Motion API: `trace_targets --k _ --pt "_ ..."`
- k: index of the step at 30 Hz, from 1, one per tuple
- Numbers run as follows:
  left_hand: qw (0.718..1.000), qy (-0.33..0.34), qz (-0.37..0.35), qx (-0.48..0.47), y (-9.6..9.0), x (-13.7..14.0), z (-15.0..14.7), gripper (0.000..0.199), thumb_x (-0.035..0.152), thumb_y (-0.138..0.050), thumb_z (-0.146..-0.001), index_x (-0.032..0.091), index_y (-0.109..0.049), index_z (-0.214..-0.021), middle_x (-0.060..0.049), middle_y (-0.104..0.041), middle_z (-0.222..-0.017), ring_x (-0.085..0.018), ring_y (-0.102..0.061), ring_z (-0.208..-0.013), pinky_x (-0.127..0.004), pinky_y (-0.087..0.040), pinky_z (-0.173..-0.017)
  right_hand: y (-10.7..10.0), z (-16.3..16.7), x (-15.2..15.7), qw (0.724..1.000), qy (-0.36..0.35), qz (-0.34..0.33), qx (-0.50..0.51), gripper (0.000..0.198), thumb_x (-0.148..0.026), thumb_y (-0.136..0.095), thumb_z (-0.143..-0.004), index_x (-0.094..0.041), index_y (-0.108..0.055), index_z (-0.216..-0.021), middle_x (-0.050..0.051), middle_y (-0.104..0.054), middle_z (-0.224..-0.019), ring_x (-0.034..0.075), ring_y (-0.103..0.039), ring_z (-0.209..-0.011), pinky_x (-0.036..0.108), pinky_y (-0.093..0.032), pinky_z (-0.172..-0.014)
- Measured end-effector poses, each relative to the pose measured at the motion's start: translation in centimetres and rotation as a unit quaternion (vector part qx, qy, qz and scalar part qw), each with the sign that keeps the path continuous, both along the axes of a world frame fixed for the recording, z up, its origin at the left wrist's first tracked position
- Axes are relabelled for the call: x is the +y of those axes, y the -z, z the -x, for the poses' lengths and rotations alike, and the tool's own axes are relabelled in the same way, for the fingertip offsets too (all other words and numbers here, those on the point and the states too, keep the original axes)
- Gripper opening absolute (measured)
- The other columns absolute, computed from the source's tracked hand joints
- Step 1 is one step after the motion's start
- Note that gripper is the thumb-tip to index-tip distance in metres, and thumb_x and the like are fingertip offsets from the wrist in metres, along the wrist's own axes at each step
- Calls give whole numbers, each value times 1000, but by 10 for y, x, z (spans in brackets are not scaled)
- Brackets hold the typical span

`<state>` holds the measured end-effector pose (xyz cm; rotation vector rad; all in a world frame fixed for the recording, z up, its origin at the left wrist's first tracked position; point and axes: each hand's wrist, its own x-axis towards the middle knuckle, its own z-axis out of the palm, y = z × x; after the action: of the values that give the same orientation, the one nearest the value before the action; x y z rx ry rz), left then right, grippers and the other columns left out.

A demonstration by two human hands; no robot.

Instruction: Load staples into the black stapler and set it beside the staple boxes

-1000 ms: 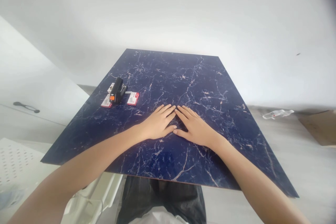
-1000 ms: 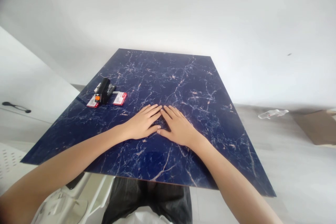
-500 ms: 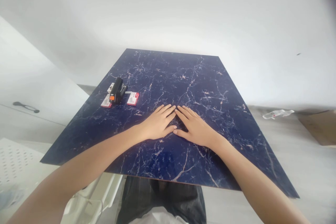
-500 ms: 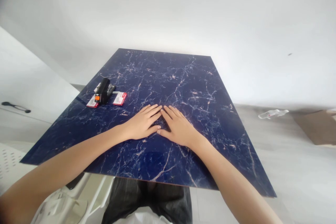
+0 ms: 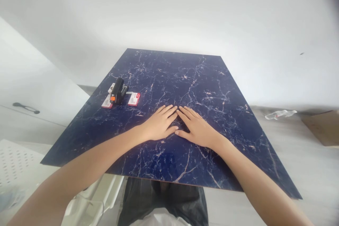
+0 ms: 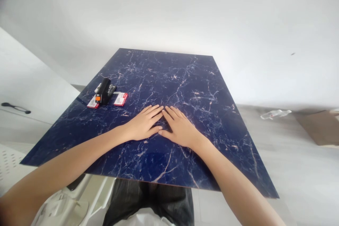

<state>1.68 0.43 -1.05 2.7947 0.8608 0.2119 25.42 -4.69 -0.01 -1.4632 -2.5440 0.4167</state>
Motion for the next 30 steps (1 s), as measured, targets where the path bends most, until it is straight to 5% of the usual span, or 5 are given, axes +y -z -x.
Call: trace_targets --k 25,30 --pt "1000 7 -9 2 0 -1 -1 65 50 -40 -110 8 -40 -161 -20 -30 -171 -37 -25 -161 -57 -21 -131 1 0 1 1000 -3 -2 -3 90 -72 -42 -102 -14 -28 -169 18 -24 -174 36 -19 -162 59 -23 -131" --pt "998 -19 -49 -18 -10 4 -2 55 49 -42 -110 17 -54 -154 -14 -44 -166 -39 -29 -159 -66 -19 -129 2 0 -1 1000 1 -9 16 89 -70 -48 -101 -17 -27 -169 19 -24 -175 38 -20 -162 63 -27 -129"
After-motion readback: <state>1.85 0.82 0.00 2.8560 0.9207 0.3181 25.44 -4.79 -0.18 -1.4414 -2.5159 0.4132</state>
